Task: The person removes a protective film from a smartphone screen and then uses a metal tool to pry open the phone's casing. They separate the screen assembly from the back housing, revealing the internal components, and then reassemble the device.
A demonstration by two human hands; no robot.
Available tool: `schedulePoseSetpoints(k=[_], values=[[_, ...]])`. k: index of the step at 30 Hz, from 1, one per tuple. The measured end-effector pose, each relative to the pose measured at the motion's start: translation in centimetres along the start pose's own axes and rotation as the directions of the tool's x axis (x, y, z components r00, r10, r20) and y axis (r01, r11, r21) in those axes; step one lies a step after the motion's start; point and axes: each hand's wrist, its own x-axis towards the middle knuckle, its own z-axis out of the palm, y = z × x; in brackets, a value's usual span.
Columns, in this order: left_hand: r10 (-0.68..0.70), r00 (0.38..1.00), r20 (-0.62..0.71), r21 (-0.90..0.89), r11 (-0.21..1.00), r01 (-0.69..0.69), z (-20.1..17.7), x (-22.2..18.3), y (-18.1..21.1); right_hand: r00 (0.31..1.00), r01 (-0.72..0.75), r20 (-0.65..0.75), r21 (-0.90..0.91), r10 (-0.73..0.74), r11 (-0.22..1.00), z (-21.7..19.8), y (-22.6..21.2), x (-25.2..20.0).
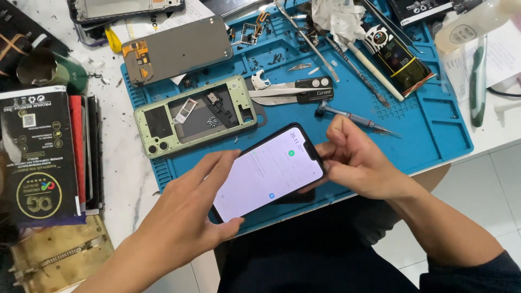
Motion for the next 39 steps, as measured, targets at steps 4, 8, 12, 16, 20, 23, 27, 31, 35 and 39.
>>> schedulePoseSetpoints(k=[4, 8, 12, 16, 20, 23, 27, 31, 35, 39], values=[[-0.042, 0.999, -0.035, -0.008, 0.999, 0.041, -0.4, 0.4, 0.2, 0.992, -0.125, -0.001, -0.017, 0.125, 0.992, -0.3, -0.8, 0.2], [-0.003, 0.993, -0.118, -0.029, 1.000, -0.001, 0.1, 0.5, 0.0, 0.980, -0.190, -0.065, -0.041, 0.187, 0.981, -0.2, -1.2, 0.5], [0.097, 0.961, -0.260, -0.027, 0.994, -0.107, 0.4, 0.1, 0.3, 0.979, -0.196, -0.050, 0.005, 0.196, 0.981, -0.2, -1.4, 0.7], [0.114, 0.959, -0.258, -0.089, 0.986, -0.141, 1.3, -0.6, -0.7, 0.960, -0.271, -0.070, 0.002, 0.270, 0.963, 0.0, -1.3, 1.3], [0.272, 0.887, -0.373, -0.043, 0.950, -0.309, 1.8, -0.9, -1.1, 0.955, -0.287, -0.073, -0.003, 0.286, 0.958, 0.2, -1.2, 1.4], [0.371, 0.805, -0.463, 0.053, 0.918, -0.393, 2.2, -0.9, -2.2, 0.938, -0.317, -0.149, -0.015, 0.312, 0.948, 0.6, -0.9, 1.3], [0.417, 0.707, -0.572, 0.065, 0.882, -0.468, 1.9, -0.4, -3.4, 0.939, -0.313, -0.147, 0.007, 0.310, 0.950, 0.7, -0.1, 1.1], [0.122, 0.804, -0.583, -0.280, 0.898, -0.339, 1.8, -0.3, -4.6, 0.931, -0.304, -0.201, 0.036, 0.305, 0.952, 1.2, 0.3, 0.9], [-0.142, 0.865, -0.481, -0.570, 0.801, -0.186, 1.6, -0.6, -5.9, 0.920, -0.323, -0.250, -0.042, 0.303, 0.946, 2.0, 0.0, 0.7], [-0.226, 0.853, -0.471, -0.630, 0.762, -0.146, 0.8, -0.4, -5.9, 0.925, -0.321, -0.249, -0.101, 0.288, 0.942, 3.1, -0.8, 0.6]])
